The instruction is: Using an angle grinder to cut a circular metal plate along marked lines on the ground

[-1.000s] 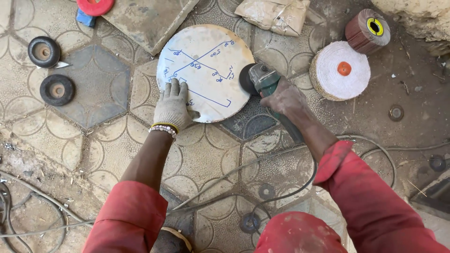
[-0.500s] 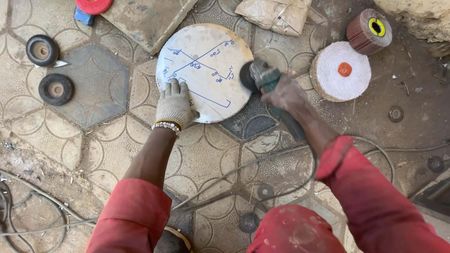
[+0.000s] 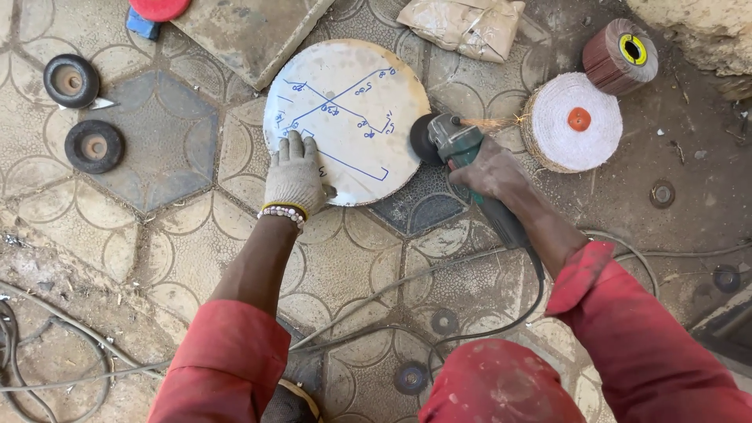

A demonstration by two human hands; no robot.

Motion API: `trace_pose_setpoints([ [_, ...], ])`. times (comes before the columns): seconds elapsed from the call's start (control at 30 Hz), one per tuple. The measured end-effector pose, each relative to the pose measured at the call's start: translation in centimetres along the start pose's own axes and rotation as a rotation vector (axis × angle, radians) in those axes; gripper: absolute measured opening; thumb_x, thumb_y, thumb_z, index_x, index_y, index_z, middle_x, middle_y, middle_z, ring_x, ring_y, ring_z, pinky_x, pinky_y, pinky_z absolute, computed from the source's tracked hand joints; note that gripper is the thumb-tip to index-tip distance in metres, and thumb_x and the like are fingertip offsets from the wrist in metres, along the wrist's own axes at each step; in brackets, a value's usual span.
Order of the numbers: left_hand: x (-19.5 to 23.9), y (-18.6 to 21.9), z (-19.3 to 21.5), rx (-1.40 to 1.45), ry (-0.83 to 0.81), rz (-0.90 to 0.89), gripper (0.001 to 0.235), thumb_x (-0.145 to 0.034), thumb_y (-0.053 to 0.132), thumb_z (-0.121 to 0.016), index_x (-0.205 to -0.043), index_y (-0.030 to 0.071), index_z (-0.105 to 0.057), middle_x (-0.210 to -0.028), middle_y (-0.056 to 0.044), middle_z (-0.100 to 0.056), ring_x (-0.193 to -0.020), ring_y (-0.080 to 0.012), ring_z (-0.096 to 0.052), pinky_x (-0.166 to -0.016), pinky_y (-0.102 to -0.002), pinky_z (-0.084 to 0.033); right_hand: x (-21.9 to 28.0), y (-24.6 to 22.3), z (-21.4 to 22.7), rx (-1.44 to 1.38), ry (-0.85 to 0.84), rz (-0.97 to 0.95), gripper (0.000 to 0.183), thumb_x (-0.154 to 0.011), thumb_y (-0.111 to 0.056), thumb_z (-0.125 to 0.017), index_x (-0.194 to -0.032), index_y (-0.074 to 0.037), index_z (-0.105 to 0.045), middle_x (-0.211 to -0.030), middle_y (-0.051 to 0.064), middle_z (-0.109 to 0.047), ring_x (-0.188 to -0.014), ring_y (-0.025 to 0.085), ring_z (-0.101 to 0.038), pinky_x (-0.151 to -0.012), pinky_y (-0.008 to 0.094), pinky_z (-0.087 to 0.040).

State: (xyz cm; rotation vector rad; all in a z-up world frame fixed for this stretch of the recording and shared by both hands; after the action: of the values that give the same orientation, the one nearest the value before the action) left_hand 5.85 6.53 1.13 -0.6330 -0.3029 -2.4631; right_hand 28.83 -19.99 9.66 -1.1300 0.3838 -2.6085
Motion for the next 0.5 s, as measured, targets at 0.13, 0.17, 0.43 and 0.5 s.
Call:
trace_pose_setpoints([
  [0.13,-0.3,0.1,-0.5,-0.025,0.003,0.006,0.137,-0.096,0.066,-0.102,-0.197,0.005,-0.033,-0.203,-0.030,-0.027,-0.189,-0.0490,-0.027,-0.152,-0.059,-0.028,-2.6,-0.4,-0.4,-0.010,-0.011,0.011,0.088,-0.094,-0.038,-0.102,-0.165,-0.003,-0.064,-0.140,0.026,-0.083,-0.131,0.050,-0.085,-0.110,0.068,-0.070],
  [0.17,-0.2,0.2,-0.7,-0.032,0.002,0.004,0.137,-0.096,0.067,-0.102,-0.197,0.005,-0.033,-0.203,-0.031,-0.028,-0.188,-0.0493,-0.028,-0.152,-0.058,-0.029,-3.4,-0.7,-0.3,-0.013,-0.012,0.014,0.088,-0.093,-0.039,-0.102,-0.165,-0.003,-0.064,-0.140,0.026,-0.083,-0.131,0.049,-0.085,-0.110,0.068,-0.070],
  [0.43,-0.3,-0.2,-1.1,-0.078,-0.014,-0.020,0.137,-0.097,0.069,-0.099,-0.197,0.004,-0.031,-0.202,-0.032,-0.027,-0.187,-0.0501,-0.028,-0.151,-0.058,-0.029,-2.6,2.9,-2.7,-0.031,-0.005,0.022,0.091,-0.092,-0.044,-0.104,-0.165,-0.004,-0.065,-0.144,0.025,-0.082,-0.134,0.049,-0.084,-0.112,0.069,-0.070],
  [0.5,-0.6,-0.4,-1.5,-0.111,-0.021,-0.029,0.138,-0.097,0.071,-0.099,-0.196,0.004,-0.030,-0.201,-0.032,-0.027,-0.187,-0.0504,-0.027,-0.150,-0.058,-0.030,-4.1,1.7,-2.5,-0.040,0.000,0.023,0.092,-0.092,-0.045,-0.104,-0.165,-0.004,-0.065,-0.144,0.025,-0.082,-0.135,0.049,-0.084,-0.112,0.069,-0.070],
])
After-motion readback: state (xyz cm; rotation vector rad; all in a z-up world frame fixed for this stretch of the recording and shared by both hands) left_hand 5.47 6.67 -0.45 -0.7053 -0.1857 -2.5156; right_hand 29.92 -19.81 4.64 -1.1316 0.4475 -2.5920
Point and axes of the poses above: each hand's wrist, its own x-axis away from the middle knuckle, its own z-axis out of the back of the hand, y = z × x, the point moved 3 cm from there along -x, towards the middle knuckle
